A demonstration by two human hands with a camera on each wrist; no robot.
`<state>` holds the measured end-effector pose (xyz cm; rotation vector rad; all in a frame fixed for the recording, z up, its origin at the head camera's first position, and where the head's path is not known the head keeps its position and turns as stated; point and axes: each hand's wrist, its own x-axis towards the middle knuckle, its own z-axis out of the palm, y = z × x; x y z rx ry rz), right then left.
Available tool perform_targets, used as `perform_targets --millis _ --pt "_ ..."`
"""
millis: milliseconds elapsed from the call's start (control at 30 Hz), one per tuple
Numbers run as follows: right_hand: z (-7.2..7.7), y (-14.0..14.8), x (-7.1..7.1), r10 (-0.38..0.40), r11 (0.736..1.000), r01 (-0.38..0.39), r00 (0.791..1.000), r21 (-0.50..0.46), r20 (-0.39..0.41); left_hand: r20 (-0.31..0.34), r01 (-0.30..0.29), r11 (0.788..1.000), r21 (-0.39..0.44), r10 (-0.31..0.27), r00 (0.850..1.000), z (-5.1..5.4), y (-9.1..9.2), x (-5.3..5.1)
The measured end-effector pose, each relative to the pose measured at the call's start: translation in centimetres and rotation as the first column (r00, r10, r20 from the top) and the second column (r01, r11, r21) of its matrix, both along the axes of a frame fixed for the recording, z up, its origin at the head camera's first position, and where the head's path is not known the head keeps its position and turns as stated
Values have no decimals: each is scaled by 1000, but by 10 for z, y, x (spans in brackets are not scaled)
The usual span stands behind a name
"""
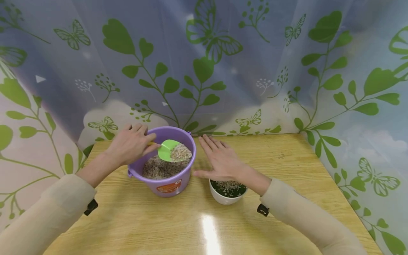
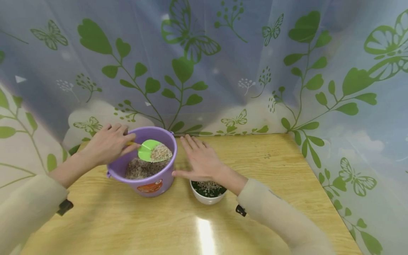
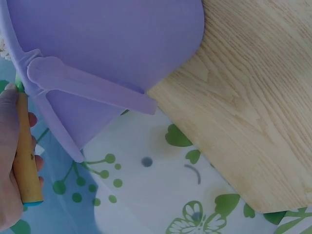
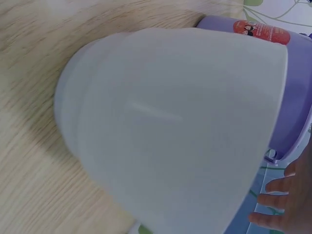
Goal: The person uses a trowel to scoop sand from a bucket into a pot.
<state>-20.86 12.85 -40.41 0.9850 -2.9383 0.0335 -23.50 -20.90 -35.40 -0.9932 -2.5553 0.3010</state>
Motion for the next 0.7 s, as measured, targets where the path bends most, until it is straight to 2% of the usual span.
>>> perform_targets --millis 400,700 --pt "-5 22 8 34 999 -34 999 -21 -33 66 -35 999 -17 36 997 6 6 6" --pt "-7 39 16 55 997 -57 998 -46 -39 67 -13 1000 12 13 998 4 11 8"
